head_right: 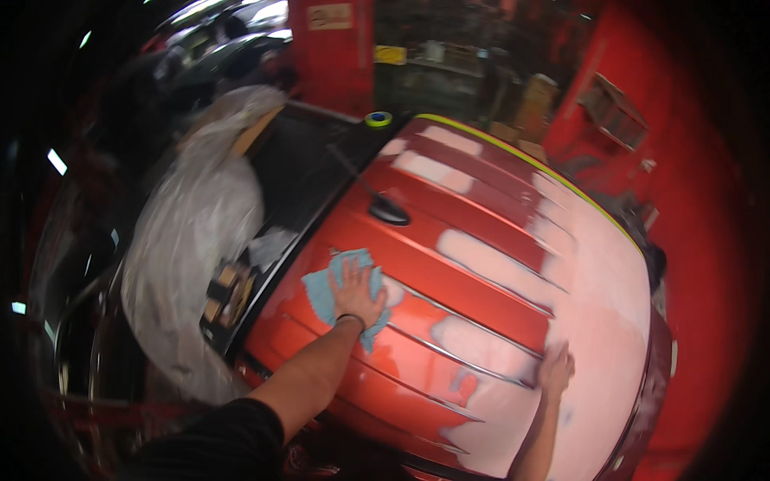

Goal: The person sands the red car's body panels using sanding blocks and scrapers, then wipes the surfaces and the rear window with a cloth and water from a bucket.

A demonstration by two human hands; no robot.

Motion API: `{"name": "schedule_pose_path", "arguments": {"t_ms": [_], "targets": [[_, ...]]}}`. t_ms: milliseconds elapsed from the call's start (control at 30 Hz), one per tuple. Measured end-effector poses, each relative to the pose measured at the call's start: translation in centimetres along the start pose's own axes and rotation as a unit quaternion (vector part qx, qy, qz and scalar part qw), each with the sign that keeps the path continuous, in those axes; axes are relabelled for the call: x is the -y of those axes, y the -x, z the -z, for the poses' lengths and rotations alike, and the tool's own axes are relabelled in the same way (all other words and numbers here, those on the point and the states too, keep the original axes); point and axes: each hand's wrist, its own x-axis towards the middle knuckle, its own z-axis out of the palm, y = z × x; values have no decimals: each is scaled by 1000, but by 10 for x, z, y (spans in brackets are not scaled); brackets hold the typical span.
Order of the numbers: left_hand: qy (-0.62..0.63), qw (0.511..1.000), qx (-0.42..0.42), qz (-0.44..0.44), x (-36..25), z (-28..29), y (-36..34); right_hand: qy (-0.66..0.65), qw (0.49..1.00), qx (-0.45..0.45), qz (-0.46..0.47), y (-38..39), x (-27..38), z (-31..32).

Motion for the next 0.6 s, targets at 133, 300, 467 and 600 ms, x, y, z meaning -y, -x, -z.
{"name": "schedule_pose_path", "arguments": {"t_ms": [133,300,467,600], "targets": [[54,998,-4,-5,-3,-5,7,53,994,-90,-38,95,-12,-51],[66,998,-16,4,-2,-3,11,64,992,-98,-45,98,11,-42],[55,998,-3,3,-5,5,7,74,991,-98,-53,96,11,-39],[55,998,-5,-3,-6,0,7,63,991,-105,-55,96,12,-41]]}}
